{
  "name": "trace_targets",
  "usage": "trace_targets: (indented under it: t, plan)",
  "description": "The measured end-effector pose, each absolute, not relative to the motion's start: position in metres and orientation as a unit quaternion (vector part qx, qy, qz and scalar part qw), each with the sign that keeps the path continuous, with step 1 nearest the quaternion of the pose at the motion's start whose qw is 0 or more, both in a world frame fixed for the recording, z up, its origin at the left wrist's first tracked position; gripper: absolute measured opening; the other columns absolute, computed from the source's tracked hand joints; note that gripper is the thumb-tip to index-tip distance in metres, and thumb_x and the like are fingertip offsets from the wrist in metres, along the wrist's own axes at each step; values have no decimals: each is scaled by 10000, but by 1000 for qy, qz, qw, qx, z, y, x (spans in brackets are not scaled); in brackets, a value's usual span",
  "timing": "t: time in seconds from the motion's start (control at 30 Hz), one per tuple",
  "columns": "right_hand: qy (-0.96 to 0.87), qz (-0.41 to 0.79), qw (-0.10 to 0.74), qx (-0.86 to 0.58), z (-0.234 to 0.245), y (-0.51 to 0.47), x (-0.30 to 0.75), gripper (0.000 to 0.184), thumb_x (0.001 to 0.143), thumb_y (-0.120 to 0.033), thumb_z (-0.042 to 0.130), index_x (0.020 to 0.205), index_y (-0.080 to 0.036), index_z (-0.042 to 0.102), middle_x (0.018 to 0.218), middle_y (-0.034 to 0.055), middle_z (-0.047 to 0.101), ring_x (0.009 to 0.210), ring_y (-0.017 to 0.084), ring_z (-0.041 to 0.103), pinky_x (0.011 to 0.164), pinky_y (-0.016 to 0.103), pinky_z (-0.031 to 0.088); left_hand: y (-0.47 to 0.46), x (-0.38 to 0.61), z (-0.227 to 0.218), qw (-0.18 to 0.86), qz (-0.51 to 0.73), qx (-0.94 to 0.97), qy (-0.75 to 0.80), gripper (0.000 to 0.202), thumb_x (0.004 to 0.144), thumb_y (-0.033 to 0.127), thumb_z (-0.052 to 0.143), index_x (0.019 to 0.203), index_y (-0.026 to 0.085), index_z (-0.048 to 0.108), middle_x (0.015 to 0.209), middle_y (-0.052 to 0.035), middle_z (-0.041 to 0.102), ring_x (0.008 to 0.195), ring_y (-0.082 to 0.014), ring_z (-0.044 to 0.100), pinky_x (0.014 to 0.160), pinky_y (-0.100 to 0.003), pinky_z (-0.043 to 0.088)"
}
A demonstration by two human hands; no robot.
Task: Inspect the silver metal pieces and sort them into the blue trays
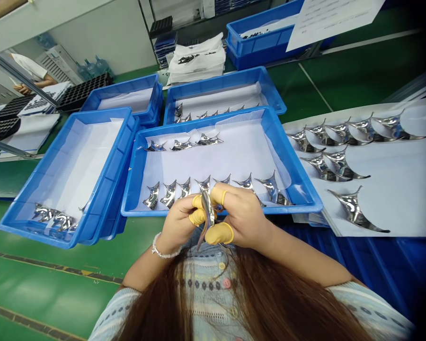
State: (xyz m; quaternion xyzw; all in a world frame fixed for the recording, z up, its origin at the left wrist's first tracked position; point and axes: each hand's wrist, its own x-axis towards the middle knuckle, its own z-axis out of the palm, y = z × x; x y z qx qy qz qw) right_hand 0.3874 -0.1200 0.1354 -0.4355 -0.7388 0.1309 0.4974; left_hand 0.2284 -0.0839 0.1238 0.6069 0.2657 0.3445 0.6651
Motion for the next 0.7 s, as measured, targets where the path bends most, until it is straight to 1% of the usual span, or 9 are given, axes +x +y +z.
trace_targets:
  t: [0.1, 0.27, 0.37, 0.43, 0.5, 0.6, 0.7]
  plan:
    - [-744, 120, 493, -434, 135, -121, 388, 692, 900, -821, 253, 636, -206, 431, 599, -27, 394, 504, 109, 349, 492, 262, 275, -87, 229, 123, 668, 358, 596, 268, 524, 758, 672, 719, 631, 168, 649, 668, -32, 596, 661, -170, 533, 654, -306, 471]
    - [-749, 98, 489, -436, 137, -122, 387, 687, 938, -780, 222, 601, -209, 402, 566, -32, 353, 488, 107, 309, 481, 265, 248, -90, 229, 120, 658, 374, 592, 276, 479, 774, 615, 742, 637, 168, 634, 648, -5, 548, 623, -141, 472, 623, -278, 433]
    - [-757, 85, 486, -428, 137, -122, 387, 681, 979, -721, 228, 596, -200, 442, 560, -28, 359, 496, 112, 309, 490, 269, 245, -89, 228, 118, 652, 371, 594, 290, 479, 771, 604, 751, 625, 167, 617, 649, -7, 548, 611, -140, 470, 610, -278, 435]
    - [-761, 94, 489, -416, 136, -122, 387, 677, 990, -698, 250, 605, -191, 479, 560, -25, 382, 501, 111, 326, 492, 266, 256, -89, 228, 116, 650, 373, 590, 300, 490, 763, 624, 747, 635, 168, 623, 653, -8, 556, 609, -140, 477, 600, -275, 436]
    - [-756, 124, 504, -399, 135, -122, 389, 672, 972, -715, 294, 608, -188, 497, 563, -23, 405, 501, 108, 348, 486, 261, 273, -88, 227, 113, 646, 376, 590, 306, 495, 764, 643, 735, 655, 171, 634, 650, -9, 569, 605, -143, 490, 589, -273, 437]
    - [-714, 212, 556, -368, 134, -123, 393, 637, 924, -735, 416, 604, -192, 502, 573, -26, 425, 499, 104, 369, 478, 255, 299, -86, 223, 109, 616, 405, 601, 309, 466, 804, 621, 710, 672, 179, 641, 628, -8, 572, 599, -146, 502, 585, -272, 428]
    - [-637, 305, 608, -363, 133, -125, 399, 578, 873, -723, 544, 663, -187, 588, 597, -38, 411, 502, 100, 362, 463, 250, 293, -85, 216, 108, 524, 462, 633, 332, 414, 828, 582, 708, 711, 188, 664, 658, -12, 579, 643, -158, 501, 618, -286, 413]
